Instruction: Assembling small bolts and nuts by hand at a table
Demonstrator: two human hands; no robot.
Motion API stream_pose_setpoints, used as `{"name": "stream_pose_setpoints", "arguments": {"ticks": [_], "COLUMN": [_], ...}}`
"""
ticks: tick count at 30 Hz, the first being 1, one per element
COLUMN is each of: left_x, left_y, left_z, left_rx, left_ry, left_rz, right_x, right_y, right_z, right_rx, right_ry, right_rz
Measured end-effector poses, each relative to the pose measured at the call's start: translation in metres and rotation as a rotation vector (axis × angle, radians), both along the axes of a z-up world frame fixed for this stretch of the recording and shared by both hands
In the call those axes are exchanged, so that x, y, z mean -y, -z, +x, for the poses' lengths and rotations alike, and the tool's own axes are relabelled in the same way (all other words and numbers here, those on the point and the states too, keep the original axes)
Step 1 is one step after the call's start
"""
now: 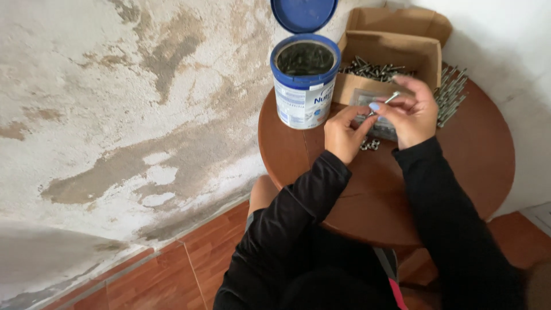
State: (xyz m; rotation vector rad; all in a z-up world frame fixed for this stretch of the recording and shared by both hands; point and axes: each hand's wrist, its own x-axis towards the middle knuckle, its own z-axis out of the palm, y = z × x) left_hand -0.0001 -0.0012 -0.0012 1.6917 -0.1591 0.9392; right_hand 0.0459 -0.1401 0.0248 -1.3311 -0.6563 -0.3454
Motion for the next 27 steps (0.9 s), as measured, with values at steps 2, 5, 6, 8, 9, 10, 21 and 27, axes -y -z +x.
{"name": "stream_pose_setpoints", "arguments": {"ticks": [2, 5, 6, 8, 9, 10, 21, 27], "left_x": [0.001, 0.001, 0.000, 0.001, 0.000, 0.000, 0.000, 0.001], "left_y": [0.001, 0.001, 0.002, -0.002, -0.003, -0.003, -0.003, -0.008], "left_z": [0.000, 0.001, 0.002, -0.001, -0.003, -0.002, -0.001, -0.004], "left_rx": [-0.006, -0.004, -0.002, -0.008, -0.014, -0.013, -0.011, -0.008], "left_ry": [0.006, 0.008, 0.004, 0.010, 0.018, 0.015, -0.010, 0.032], "left_rz": [-0.014, -0.034, -0.042, -0.055, -0.069, -0.069, -0.050, -0.049], "right_x": [0.000, -0.004, -0.005, -0.008, -0.010, -0.011, 0.003, 0.007], "right_y": [-0.005, -0.012, -0.014, -0.020, -0.023, -0.025, 0.006, 0.009], "right_z": [-0.006, -0.012, -0.014, -0.023, -0.027, -0.028, 0.012, 0.017], "right_rx": [-0.006, 0.018, 0.042, 0.054, 0.065, 0.065, -0.098, -0.062], "right_ry": [-0.025, -0.064, -0.079, -0.126, -0.172, -0.175, -0.019, -0.035], "right_rz": [-0.009, -0.029, -0.040, -0.026, -0.012, -0.012, 0.065, 0.018]}}
